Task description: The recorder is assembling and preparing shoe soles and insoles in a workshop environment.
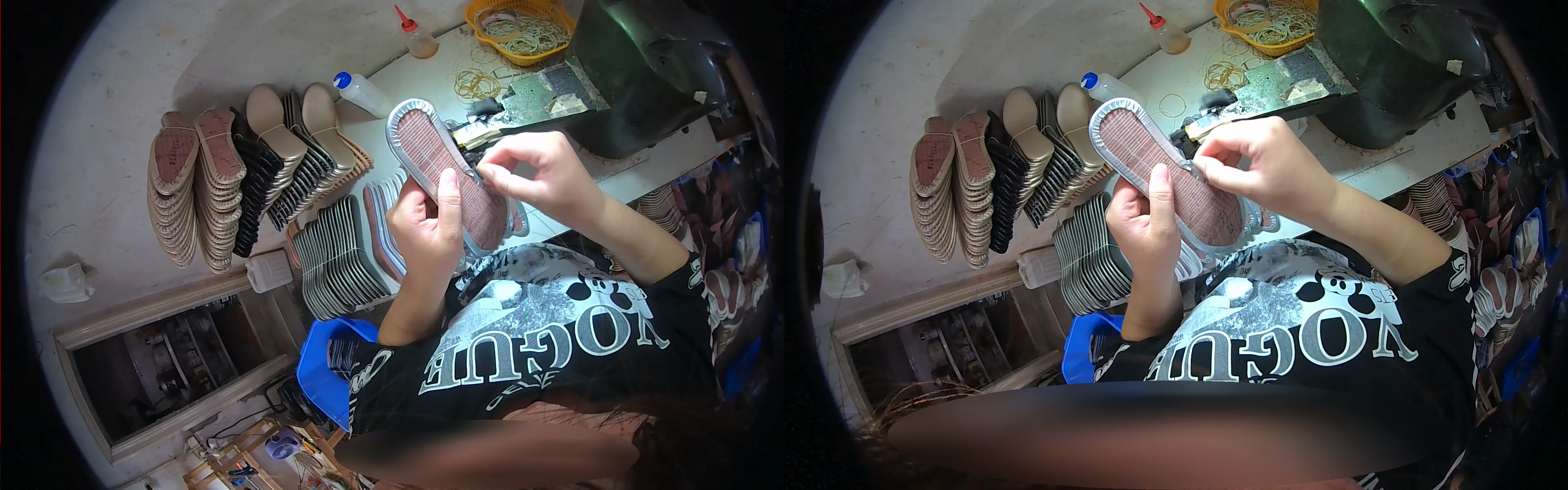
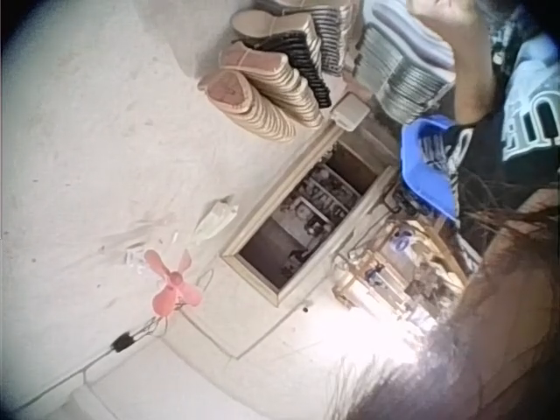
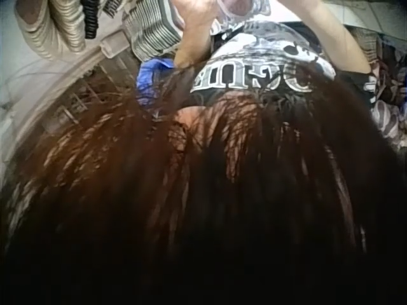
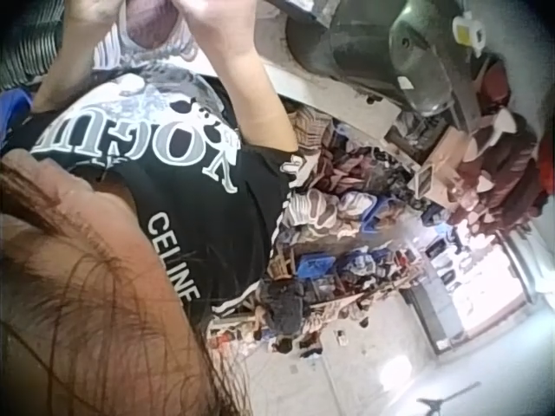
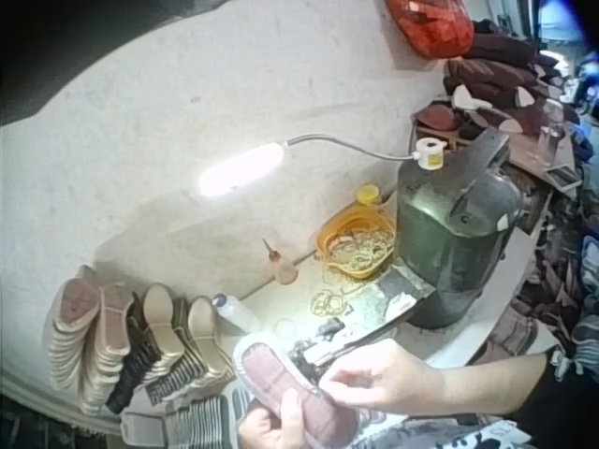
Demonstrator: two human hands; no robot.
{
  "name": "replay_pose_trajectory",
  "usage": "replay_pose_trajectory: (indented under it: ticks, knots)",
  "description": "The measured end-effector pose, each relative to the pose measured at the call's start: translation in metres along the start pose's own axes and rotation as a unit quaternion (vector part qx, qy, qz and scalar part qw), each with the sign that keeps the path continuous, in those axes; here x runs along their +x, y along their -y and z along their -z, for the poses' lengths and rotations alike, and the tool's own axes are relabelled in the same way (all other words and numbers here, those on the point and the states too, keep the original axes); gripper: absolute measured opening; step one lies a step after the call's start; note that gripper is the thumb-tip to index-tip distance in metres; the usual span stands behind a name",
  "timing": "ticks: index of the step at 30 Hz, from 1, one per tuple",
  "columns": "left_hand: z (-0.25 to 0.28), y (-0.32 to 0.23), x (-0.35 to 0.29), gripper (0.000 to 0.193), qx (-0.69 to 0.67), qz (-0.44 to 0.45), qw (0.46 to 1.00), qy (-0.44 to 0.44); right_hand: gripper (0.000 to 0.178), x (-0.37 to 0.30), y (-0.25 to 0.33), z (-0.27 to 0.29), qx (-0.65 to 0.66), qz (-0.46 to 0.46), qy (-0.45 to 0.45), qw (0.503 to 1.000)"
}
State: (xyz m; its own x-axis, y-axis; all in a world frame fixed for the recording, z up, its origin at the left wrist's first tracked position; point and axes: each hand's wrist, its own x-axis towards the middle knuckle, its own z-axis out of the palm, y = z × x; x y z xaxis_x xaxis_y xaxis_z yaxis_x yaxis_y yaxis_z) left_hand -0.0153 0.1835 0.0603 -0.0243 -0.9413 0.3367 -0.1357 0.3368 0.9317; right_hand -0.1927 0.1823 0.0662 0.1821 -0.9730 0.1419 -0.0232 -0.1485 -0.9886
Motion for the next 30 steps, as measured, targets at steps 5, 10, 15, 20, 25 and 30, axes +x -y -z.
replay_pose_trajectory:
  ticks: [5,10,15,20,25,30]
  knots:
    - [-0.005,-0.011,0.002,0.015,0.058,0.012,0.998,0.023,0.012,0.000,0.012,-0.004,-0.404,0.239,-0.016,0.883]
    - [-0.006,-0.011,0.000,0.014,0.068,-0.011,0.997,0.030,0.011,0.001,0.022,-0.010,-0.517,0.222,0.030,0.826]
    - [-0.002,-0.015,0.004,0.011,0.065,0.042,0.997,0.020,0.007,0.014,0.016,-0.002,-0.138,0.028,0.024,0.990]
    - [0.004,-0.010,0.003,0.013,0.029,0.000,1.000,-0.003,0.009,0.012,0.002,-0.004,-0.033,0.074,0.019,0.997]
    - [0.002,-0.010,0.005,0.011,0.045,-0.001,0.999,-0.009,0.015,0.008,0.012,-0.009,-0.273,0.213,-0.007,0.938]
    - [-0.002,-0.014,0.006,0.011,0.058,-0.025,0.998,-0.016,0.009,0.007,0.021,-0.015,-0.471,0.232,0.038,0.850]
